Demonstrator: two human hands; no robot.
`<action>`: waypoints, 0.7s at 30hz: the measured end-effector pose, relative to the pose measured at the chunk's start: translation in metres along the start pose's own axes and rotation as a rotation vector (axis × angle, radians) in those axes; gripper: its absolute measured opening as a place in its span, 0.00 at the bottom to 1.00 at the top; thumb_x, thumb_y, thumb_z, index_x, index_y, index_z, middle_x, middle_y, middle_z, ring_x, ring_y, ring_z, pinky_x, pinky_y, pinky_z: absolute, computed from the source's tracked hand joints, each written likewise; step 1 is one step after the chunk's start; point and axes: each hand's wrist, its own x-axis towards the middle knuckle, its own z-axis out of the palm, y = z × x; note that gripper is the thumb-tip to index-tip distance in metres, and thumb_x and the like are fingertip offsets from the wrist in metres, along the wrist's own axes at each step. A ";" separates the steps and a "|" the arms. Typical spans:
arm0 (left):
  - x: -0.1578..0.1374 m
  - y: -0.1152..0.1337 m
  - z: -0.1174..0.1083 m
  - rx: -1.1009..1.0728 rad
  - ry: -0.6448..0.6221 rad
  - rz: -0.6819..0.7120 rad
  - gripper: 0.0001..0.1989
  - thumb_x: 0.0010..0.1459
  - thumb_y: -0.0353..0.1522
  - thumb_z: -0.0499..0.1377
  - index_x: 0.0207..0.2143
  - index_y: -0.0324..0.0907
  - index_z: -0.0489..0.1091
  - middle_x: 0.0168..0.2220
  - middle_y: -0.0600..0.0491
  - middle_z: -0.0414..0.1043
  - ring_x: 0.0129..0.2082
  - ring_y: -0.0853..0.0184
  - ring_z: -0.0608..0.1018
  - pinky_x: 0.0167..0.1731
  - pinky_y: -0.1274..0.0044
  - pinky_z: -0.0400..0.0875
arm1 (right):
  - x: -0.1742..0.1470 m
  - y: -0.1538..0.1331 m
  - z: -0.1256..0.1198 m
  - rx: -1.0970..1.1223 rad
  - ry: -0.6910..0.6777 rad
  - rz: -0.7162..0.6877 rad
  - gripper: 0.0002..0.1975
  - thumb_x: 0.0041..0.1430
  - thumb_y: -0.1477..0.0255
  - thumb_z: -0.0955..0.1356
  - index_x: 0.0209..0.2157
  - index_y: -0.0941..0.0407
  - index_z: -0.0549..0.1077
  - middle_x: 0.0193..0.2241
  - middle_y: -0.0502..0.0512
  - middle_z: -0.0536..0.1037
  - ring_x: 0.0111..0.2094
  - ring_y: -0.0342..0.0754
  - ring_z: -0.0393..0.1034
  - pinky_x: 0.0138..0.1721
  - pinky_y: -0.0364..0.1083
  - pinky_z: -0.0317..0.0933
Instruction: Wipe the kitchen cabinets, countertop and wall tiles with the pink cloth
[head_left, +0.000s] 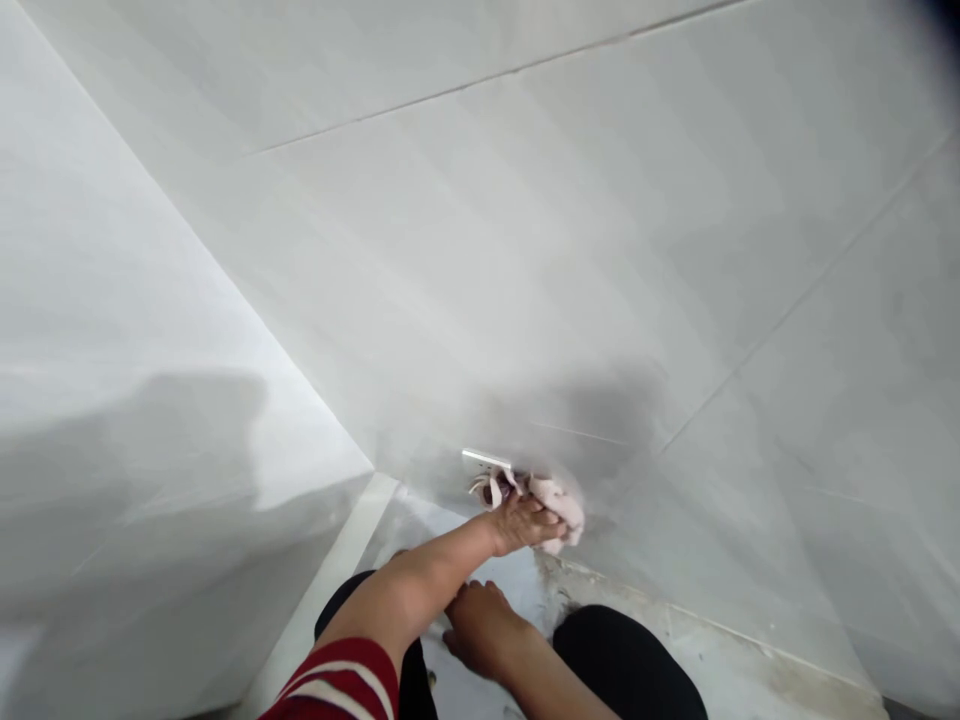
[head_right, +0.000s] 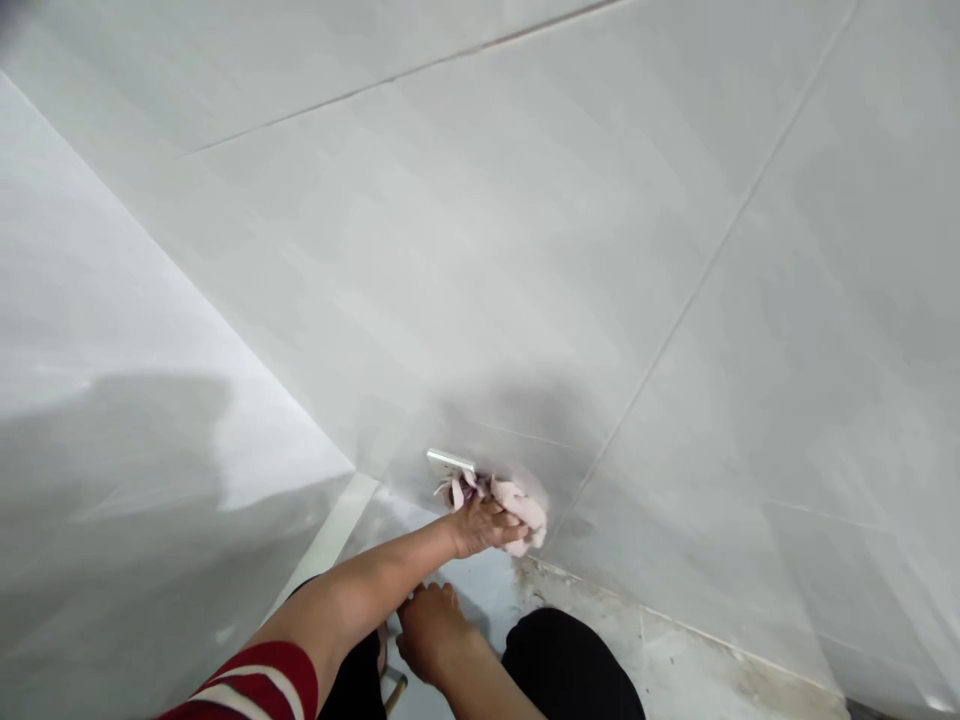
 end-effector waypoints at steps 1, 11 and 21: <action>-0.006 -0.006 0.003 -0.001 -0.021 -0.005 0.12 0.60 0.26 0.58 0.40 0.51 0.77 0.46 0.49 0.77 0.51 0.59 0.75 0.51 0.64 0.68 | 0.000 -0.001 -0.001 -0.003 -0.001 -0.002 0.24 0.58 0.75 0.67 0.56 0.62 0.74 0.54 0.73 0.74 0.54 0.69 0.70 0.57 0.65 0.60; -0.057 -0.067 -0.009 -0.037 -0.086 -0.073 0.13 0.48 0.24 0.66 0.33 0.51 0.76 0.41 0.55 0.78 0.45 0.63 0.77 0.49 0.71 0.69 | 0.002 0.030 -0.027 0.029 0.215 0.148 0.18 0.63 0.70 0.62 0.50 0.60 0.75 0.48 0.68 0.76 0.50 0.64 0.71 0.54 0.60 0.62; -0.141 -0.100 -0.041 0.092 0.568 -0.598 0.18 0.55 0.29 0.63 0.50 0.42 0.70 0.50 0.42 0.66 0.54 0.52 0.68 0.56 0.59 0.64 | 0.005 0.075 -0.077 0.372 1.613 -0.047 0.08 0.66 0.68 0.62 0.41 0.55 0.69 0.40 0.59 0.76 0.45 0.52 0.72 0.51 0.55 0.65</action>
